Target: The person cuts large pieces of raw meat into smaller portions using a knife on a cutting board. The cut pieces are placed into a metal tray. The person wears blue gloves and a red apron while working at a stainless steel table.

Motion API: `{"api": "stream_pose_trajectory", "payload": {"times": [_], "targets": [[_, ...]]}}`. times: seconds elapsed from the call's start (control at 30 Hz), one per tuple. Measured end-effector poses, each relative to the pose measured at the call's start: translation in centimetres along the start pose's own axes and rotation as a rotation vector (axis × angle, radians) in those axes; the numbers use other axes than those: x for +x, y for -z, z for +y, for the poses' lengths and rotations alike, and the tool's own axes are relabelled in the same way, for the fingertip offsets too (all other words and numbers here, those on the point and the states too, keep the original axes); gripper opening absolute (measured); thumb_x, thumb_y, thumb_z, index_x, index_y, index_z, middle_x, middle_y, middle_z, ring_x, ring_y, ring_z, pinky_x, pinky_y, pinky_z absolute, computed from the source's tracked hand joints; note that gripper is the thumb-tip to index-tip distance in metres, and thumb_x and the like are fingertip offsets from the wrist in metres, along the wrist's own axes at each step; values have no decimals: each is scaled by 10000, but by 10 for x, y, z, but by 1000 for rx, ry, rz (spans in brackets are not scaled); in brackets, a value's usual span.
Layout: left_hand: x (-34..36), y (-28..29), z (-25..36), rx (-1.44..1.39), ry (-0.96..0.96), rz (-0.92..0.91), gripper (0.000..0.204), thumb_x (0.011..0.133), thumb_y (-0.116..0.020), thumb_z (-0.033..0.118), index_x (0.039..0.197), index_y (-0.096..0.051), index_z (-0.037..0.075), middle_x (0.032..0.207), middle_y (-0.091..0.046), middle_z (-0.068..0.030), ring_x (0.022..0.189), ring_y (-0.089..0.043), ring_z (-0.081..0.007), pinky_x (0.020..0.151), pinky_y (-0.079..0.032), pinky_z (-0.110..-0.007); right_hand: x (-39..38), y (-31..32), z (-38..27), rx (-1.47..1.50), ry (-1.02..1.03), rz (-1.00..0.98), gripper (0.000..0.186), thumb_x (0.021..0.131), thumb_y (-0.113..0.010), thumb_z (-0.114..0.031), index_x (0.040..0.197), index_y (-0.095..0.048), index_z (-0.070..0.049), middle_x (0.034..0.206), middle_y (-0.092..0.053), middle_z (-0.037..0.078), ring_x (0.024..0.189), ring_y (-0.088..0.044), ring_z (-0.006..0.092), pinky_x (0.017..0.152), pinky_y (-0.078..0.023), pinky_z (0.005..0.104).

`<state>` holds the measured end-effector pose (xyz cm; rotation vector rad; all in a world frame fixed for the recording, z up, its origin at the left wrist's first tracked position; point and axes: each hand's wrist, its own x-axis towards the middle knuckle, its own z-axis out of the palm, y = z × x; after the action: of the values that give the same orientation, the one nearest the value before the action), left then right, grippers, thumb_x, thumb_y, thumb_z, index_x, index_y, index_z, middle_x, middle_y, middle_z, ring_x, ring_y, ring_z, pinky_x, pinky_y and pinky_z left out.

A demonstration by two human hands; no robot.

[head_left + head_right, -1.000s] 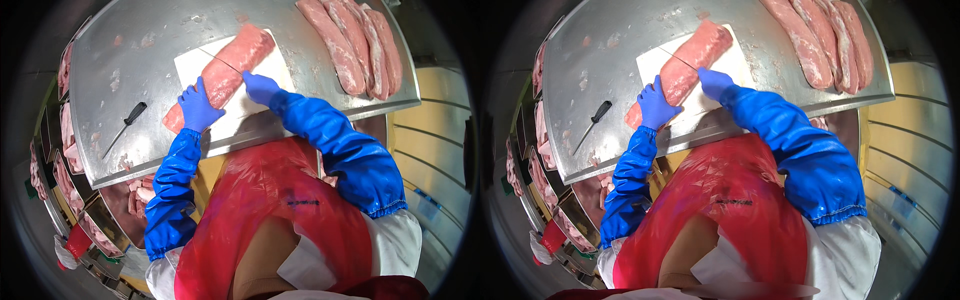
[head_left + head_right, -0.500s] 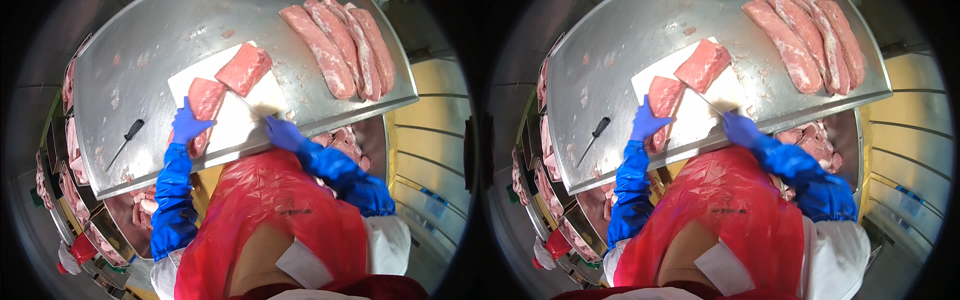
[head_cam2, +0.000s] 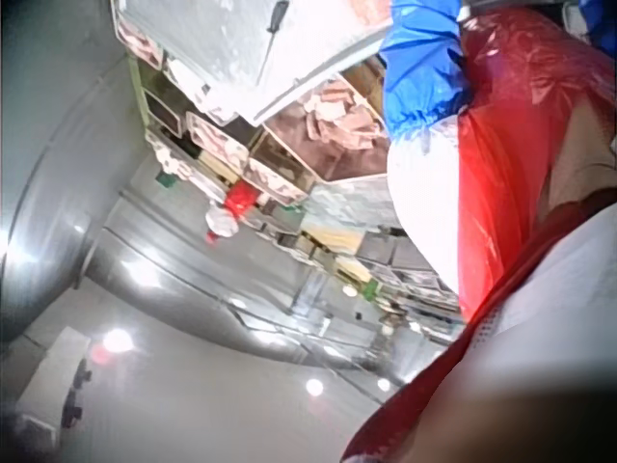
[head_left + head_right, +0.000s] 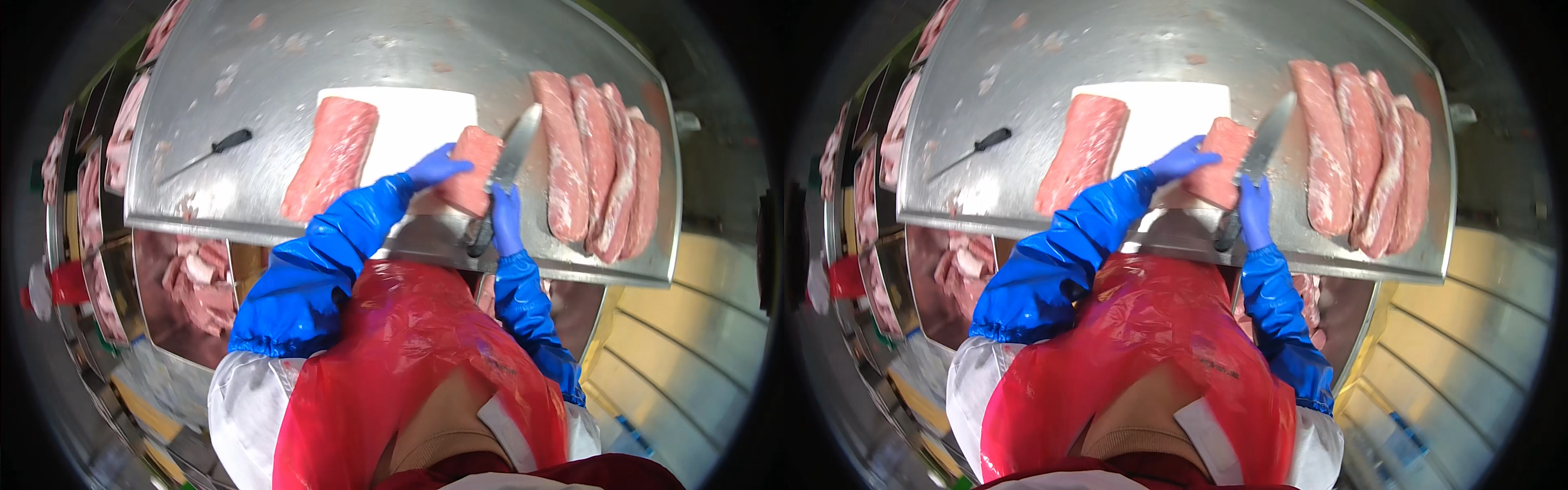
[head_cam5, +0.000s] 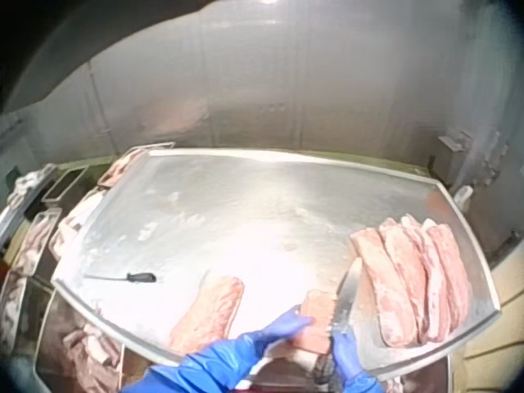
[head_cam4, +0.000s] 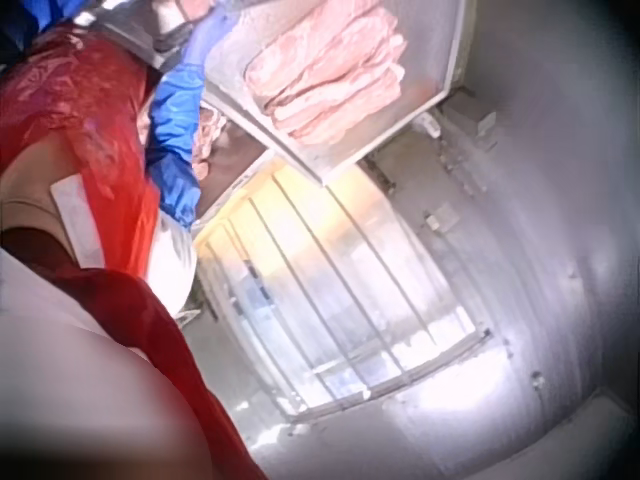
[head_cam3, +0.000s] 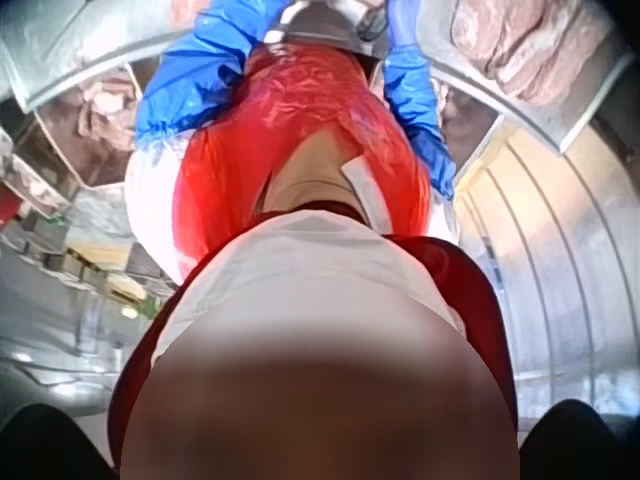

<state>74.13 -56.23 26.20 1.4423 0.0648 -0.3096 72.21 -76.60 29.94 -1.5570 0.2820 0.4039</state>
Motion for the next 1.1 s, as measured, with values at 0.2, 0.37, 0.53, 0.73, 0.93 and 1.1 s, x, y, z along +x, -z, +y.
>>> {"api": "stream_pose_trajectory", "payload": {"times": [0.2, 0.37, 0.53, 0.73, 0.93, 1.1], "targets": [[-107, 36, 25, -219, -19, 194, 880, 774, -766, 306, 1454, -307, -13, 1378, -469, -181, 1310, -428, -267, 1100, -337, -384, -41, -52, 7, -249, 296, -67, 313, 946, -580, -146, 1214, -536, 9, 999, -604, 69, 939, -544, 139, 839, -458, 300], [-324, 172, 90, -161, -223, 585, 781, 773, -682, 282, 1438, -376, 11, 1432, -443, -153, 1361, -378, -243, 1158, -264, -373, -132, -192, -59, -88, 112, -816, 325, 947, -550, -109, 1252, -529, 2, 1057, -617, 74, 935, -585, 153, 834, -479, 295], [-551, 253, 18, -131, 108, 1403, 602, 787, -669, 235, 1315, -513, -6, 1229, -597, -125, 1184, -534, -222, 1026, -406, -330, -141, -269, -35, -303, 502, -1086, 359, 921, -579, -103, 1266, -543, -10, 1127, -597, 123, 991, -592, 228, 865, -475, 343], [-392, 207, -29, 19, -187, 1052, 601, 805, -713, 177, 1354, -496, 68, 1242, -563, -183, 1180, -542, -310, 976, -471, -398, -60, -220, 7, -371, 445, -570, 297, 955, -583, -141, 1204, -554, 16, 1067, -606, 83, 940, -579, 182, 852, -477, 329], [-177, 231, 4, 360, -125, 536, 630, 819, -683, 366, 1317, -531, 12, 1237, -589, -238, 1146, -586, -350, 978, -463, -415, 21, -202, 56, 92, 108, -405, 170, 952, -536, -217, 951, -594, -57, 842, -584, 14, 783, -548, 128, 668, -467, 295], [-103, 187, 12, 24, -80, 317, 431, 869, -611, 240, 1235, -588, 13, 1162, -635, -159, 1078, -597, -260, 959, -468, -385, 13, -208, 92, -138, 434, -164, 218, 979, -467, -191, 1079, -596, -46, 1005, -582, 129, 942, -566, 284, 910, -438, 408]]}}
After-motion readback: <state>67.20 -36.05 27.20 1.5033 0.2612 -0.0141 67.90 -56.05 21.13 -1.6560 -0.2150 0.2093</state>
